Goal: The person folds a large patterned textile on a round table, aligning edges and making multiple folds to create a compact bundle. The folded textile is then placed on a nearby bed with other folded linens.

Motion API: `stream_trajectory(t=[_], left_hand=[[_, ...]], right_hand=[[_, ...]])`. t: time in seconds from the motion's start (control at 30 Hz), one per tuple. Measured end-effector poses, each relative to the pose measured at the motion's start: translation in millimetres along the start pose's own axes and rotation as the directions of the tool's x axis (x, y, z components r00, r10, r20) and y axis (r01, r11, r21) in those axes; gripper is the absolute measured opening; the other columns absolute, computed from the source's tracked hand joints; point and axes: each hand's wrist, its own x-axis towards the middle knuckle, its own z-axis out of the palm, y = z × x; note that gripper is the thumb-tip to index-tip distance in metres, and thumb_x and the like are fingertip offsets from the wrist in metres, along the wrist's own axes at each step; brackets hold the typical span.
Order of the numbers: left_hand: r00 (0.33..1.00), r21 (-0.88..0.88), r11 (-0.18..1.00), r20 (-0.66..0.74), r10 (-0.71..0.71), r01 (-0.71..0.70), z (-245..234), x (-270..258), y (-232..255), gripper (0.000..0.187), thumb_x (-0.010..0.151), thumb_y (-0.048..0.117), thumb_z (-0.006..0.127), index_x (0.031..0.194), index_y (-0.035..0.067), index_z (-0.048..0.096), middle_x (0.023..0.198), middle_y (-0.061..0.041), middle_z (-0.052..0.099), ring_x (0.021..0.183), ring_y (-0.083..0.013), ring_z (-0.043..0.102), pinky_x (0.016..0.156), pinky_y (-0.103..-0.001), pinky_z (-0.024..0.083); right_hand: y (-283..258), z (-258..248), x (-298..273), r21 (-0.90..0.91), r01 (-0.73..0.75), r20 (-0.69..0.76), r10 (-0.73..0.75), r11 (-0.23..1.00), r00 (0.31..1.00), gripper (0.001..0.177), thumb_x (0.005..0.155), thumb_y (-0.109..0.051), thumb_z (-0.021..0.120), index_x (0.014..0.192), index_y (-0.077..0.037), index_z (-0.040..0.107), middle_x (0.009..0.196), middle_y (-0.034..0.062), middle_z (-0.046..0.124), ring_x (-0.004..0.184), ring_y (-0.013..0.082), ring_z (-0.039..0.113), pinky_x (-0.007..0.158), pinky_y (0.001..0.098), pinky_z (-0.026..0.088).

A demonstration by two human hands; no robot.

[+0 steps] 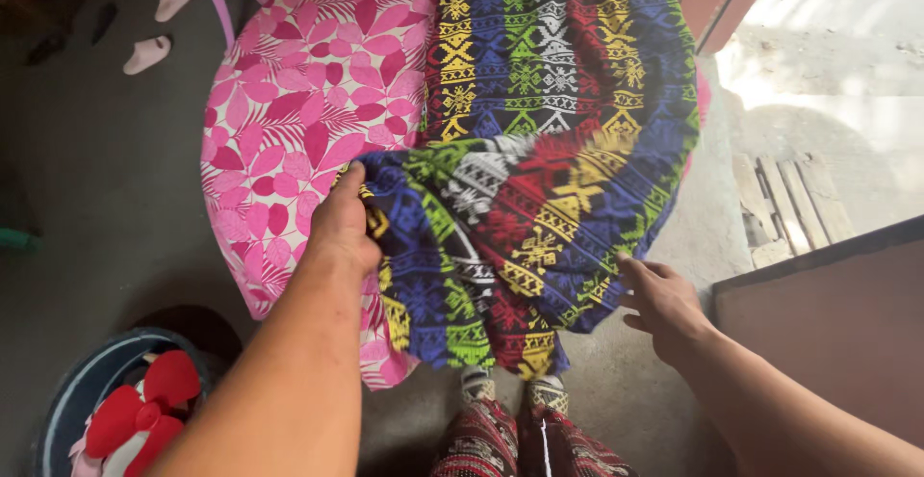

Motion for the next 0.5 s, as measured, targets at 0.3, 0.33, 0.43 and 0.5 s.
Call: stream_trajectory(t=[0.3, 0.33, 0.43, 0.5], left_hand=[[0.948, 0.897, 0.441, -0.107, 0.299, -0.037, -13, 6, -43, 0.066, 0.08, 0.03, 0.085, 0.135, 0.001, 0.061, 0.13, -0.017, 0.068, 0.114, -0.0301, 0.067, 0.1, -0.04, 0.051], [0.952, 0.877, 0.479, -0.115, 0.284, -0.037, -17, 9, -44, 0.065, 0.08, 0.029, 0.083, 0.135, 0.003, 0.061, 0.13, -0.016, 0.068, 0.114, -0.0289, 0.067, 0.1, -0.04, 0.051], [0.97, 0.804, 0.593, -0.112, 0.216, -0.039, -23, 17, -41, 0.061, 0.081, 0.026, 0.078, 0.137, 0.008, 0.061, 0.13, -0.012, 0.069, 0.116, -0.0258, 0.067, 0.1, -0.04, 0.051], [0.987, 0.723, 0.69, -0.09, 0.136, -0.029, -25, 20, -38, 0.06, 0.083, 0.025, 0.076, 0.139, 0.011, 0.059, 0.131, -0.01, 0.069, 0.118, -0.0242, 0.066, 0.1, -0.039, 0.05]], right_hand=[[-2, 6, 25, 0.008, -0.096, -0.005, 0.096, 0.995, 0.995, 0.07, 0.091, -0.048, 0.066, 0.147, -0.008, 0.054, 0.152, 0.0098, 0.055, 0.134, 0.0305, 0.055, 0.103, 0.0496, 0.048], [-2, 9, 31, 0.034, -0.126, -0.025, 0.127, 0.991, 0.992, 0.068, 0.091, -0.046, 0.066, 0.146, -0.009, 0.054, 0.152, 0.0083, 0.054, 0.133, 0.0301, 0.055, 0.103, 0.0494, 0.048], [-1, 19, 44, 0.133, -0.19, -0.071, 0.201, 0.973, 0.977, 0.059, 0.093, -0.041, 0.066, 0.143, -0.01, 0.055, 0.149, 0.0047, 0.055, 0.131, 0.029, 0.055, 0.103, 0.0492, 0.048], [2, 22, 48, 0.201, -0.193, -0.088, 0.214, 0.96, 0.973, 0.051, 0.095, -0.036, 0.065, 0.139, -0.01, 0.058, 0.145, 0.0032, 0.058, 0.127, 0.0283, 0.055, 0.102, 0.0496, 0.046]])
